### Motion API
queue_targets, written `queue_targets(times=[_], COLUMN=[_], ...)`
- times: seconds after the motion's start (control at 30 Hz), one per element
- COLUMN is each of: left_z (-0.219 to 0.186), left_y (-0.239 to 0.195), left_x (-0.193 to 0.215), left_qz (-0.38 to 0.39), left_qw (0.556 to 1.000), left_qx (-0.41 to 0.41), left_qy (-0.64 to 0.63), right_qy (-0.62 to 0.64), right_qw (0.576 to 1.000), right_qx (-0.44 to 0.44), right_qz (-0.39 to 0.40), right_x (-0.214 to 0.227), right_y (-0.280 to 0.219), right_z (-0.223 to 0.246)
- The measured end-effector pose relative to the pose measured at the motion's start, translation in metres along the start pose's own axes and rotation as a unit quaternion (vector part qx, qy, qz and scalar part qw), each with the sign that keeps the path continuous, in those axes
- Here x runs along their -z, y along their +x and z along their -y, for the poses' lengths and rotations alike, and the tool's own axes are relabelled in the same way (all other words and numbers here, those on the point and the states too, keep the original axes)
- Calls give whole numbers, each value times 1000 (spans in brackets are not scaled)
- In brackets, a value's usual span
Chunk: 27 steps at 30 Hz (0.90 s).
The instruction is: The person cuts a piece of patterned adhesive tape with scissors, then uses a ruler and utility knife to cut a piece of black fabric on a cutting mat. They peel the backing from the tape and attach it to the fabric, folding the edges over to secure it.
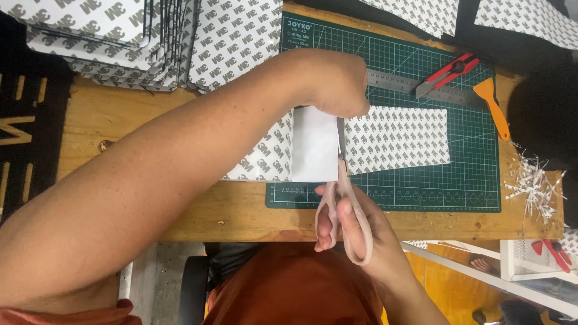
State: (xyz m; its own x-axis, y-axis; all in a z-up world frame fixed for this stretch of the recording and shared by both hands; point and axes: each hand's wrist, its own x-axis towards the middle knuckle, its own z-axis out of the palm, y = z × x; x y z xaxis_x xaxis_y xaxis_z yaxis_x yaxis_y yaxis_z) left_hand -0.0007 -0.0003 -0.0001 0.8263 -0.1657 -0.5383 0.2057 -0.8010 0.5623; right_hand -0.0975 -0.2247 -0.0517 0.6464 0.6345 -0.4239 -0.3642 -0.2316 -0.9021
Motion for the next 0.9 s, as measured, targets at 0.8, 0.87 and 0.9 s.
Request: queue_targets(times=[0.8, 0.87, 0.9], left_z=[-3, -3, -3], left_y=[-2, -1, 0], left_x=[1, 0, 0], left_qz=[-4, -3, -3], left_qw=[1000, 1000, 1000], left_qx=[13, 12, 11], left_qy=[16, 13, 9], right_qy=[-16, -5, 7], right_qw=[999, 1000, 1000], right_qx=[-25, -16, -8], right_qz=[-15, -11, -6], right_x=[1, 4, 5], right_y=[-1, 0, 0], right_z=[3, -2, -5])
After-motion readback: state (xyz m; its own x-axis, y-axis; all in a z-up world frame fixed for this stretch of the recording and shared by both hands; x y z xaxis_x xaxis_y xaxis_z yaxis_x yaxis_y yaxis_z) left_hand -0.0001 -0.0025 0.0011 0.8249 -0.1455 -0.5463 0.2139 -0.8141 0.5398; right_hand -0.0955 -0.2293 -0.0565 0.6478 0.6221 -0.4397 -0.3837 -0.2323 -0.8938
